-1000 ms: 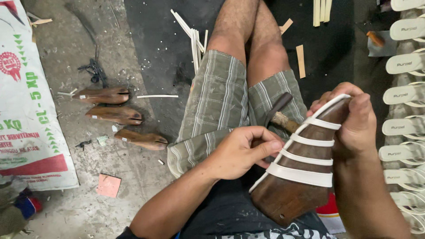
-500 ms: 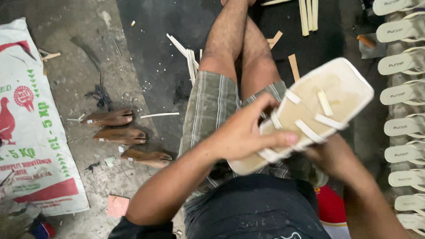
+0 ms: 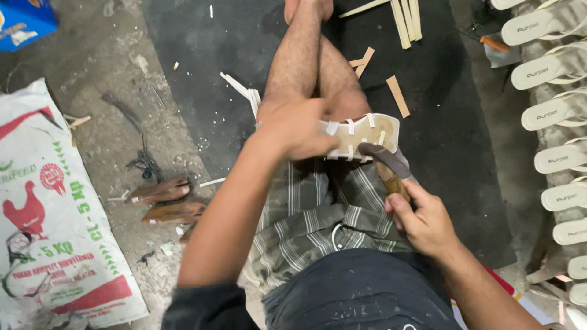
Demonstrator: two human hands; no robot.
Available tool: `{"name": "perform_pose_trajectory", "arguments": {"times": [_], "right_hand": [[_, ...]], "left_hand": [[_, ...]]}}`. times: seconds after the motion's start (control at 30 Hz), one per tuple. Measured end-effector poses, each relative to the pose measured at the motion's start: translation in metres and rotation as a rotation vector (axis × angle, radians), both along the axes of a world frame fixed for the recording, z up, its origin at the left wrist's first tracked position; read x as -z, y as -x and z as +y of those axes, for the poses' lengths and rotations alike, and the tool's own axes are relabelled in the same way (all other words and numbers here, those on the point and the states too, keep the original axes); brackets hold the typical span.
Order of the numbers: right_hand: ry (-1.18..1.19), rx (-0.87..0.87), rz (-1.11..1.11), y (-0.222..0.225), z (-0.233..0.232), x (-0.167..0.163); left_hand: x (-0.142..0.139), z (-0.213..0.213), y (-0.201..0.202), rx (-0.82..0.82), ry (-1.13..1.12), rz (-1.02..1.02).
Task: The person assembles white slipper sandals by wrapping white straps around a wooden shoe last and securing them with a hammer. The person repeatedly wraps the straps, hammers them into place, and then removes the finished slipper from the last to place it on a nearby rack.
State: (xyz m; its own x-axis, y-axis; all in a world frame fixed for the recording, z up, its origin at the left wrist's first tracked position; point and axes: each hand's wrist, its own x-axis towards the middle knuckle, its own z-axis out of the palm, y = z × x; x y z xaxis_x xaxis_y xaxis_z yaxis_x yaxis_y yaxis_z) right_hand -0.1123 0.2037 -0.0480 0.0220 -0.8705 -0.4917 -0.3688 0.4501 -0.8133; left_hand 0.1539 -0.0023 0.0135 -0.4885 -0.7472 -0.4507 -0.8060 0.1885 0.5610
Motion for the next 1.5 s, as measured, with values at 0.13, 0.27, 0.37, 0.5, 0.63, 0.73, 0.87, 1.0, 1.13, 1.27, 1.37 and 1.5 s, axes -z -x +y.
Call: {"name": "perform_pose_trajectory", "arguments": {"times": [0.13, 0.27, 0.37, 0.5, 0.63, 0.73, 0.87, 1.0, 1.13, 1.27, 1.37, 1.5], "right_hand": [[-0.038, 0.114, -0.385, 0.004, -0.005, 0.034], [-0.093, 0.159, -0.328, 0.003, -0.023, 0.017], [0.106, 0.178, -0.311, 0.006, -0.017, -0.022], [0.671, 0.130, -0.700, -0.006, -0.007, -0.044], [0.303, 0.002, -0.297, -0.036, -0.034, -0.007], [-0.239, 0.143, -0.075, -0.029, -0.042, -0.010], [0.416, 0.173, -0.387, -0.016, -0.032, -0.052], [0.717, 0.202, -0.561, -0.038, -0.056, -0.037], [-0.225, 0.115, -0.172, -0.029, -0.066, -0.021], [0.222, 0.217, -0.421, -0.019, -0.049, -0.038], [0.530, 0.220, -0.515, -0.036, -0.055, -0.034], [-0.144, 0.001, -0.196, -0.046, -0.071, -0.015]], "left_hand": [[0.010, 0.048, -0.015, -0.527, 0.387, 0.411], [0.061, 0.070, 0.009, -0.921, 0.356, 0.543], [0.087, 0.067, 0.012, -0.919, 0.394, 0.592], [0.093, 0.061, 0.012, -0.949, 0.399, 0.580], [0.091, 0.059, 0.018, -0.915, 0.415, 0.571], [0.092, 0.059, 0.019, -0.906, 0.427, 0.569], [0.094, 0.063, 0.017, -0.903, 0.411, 0.573], [0.094, 0.064, 0.017, -0.893, 0.427, 0.617], [0.094, 0.063, 0.017, -0.854, 0.435, 0.572], [0.094, 0.065, 0.016, -0.851, 0.413, 0.592], [0.093, 0.066, 0.016, -0.839, 0.442, 0.620], [0.092, 0.065, 0.014, -0.879, 0.380, 0.591]]}}
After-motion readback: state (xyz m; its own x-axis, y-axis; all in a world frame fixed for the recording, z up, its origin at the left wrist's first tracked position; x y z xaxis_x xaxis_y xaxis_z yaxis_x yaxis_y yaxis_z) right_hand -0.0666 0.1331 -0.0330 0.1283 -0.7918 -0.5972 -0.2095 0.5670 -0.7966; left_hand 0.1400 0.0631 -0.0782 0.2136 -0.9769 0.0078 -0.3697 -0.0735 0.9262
